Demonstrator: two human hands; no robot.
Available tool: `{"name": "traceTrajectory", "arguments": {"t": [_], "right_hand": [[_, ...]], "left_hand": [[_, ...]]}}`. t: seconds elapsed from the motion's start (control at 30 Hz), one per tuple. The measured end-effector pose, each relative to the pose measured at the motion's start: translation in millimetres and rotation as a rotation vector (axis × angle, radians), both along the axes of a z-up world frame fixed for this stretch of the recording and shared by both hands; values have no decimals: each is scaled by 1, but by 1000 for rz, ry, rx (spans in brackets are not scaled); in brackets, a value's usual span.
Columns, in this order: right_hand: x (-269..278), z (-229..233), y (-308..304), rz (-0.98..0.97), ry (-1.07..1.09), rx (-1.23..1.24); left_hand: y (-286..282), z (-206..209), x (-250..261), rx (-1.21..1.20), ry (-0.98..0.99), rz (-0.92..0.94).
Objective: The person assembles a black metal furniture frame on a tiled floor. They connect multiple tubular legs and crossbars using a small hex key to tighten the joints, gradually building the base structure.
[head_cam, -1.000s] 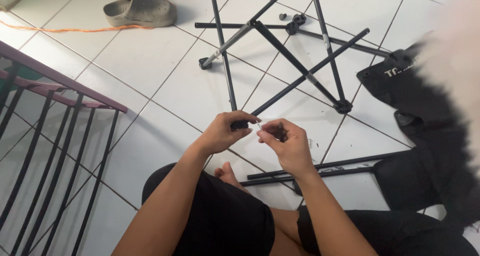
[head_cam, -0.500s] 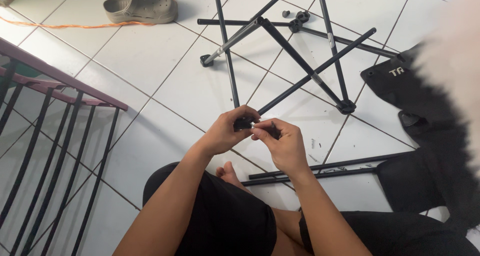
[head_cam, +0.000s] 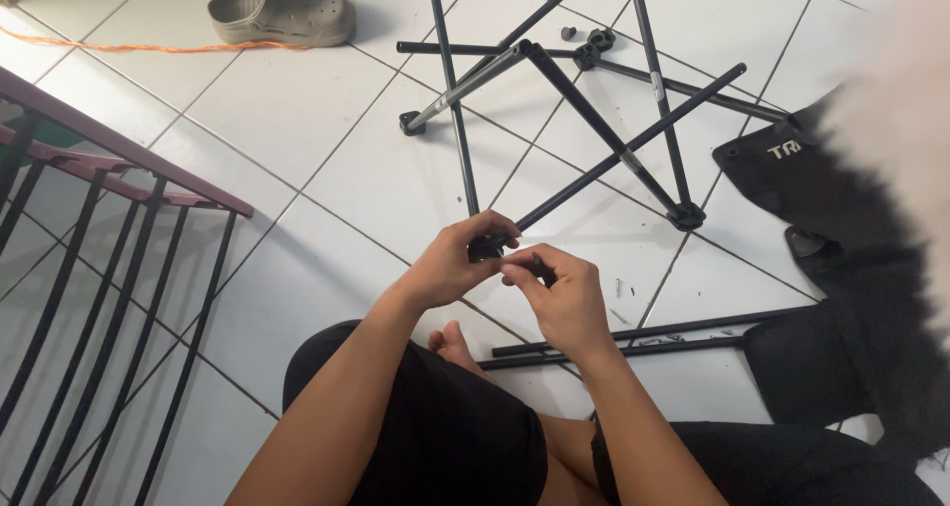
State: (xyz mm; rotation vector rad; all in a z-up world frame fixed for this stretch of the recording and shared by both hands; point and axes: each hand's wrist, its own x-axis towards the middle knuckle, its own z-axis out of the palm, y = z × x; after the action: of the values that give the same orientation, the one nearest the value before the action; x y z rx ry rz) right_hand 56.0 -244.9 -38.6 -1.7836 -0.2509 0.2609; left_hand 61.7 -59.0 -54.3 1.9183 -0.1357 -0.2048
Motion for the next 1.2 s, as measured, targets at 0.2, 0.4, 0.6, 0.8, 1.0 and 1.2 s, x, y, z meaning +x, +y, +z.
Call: {"name": "traceTrajectory", "arguments": {"t": [0.2,0.4,0.6,0.8,1.0,1.2], "right_hand": [[-4,-1,0,-36,-31,-20],[-4,0,3,-83,-67,-73],[-7,6,6,-101,-105,-159],[-11,9,7,-88,-189,-249],[-9,13,10,-70,-243,-297],[-6,12,16,-68,-385,-425]], "left_hand": [[0,-3,-2,-28,-19,2],[-1,0,-3,-35,-52,1],[-1,6,-3,21,1,22],[-2,1,-5,20,-8,14],[1,-5,-3,40,-24,23],[-3,-9,-5,36,-75,39]]}}
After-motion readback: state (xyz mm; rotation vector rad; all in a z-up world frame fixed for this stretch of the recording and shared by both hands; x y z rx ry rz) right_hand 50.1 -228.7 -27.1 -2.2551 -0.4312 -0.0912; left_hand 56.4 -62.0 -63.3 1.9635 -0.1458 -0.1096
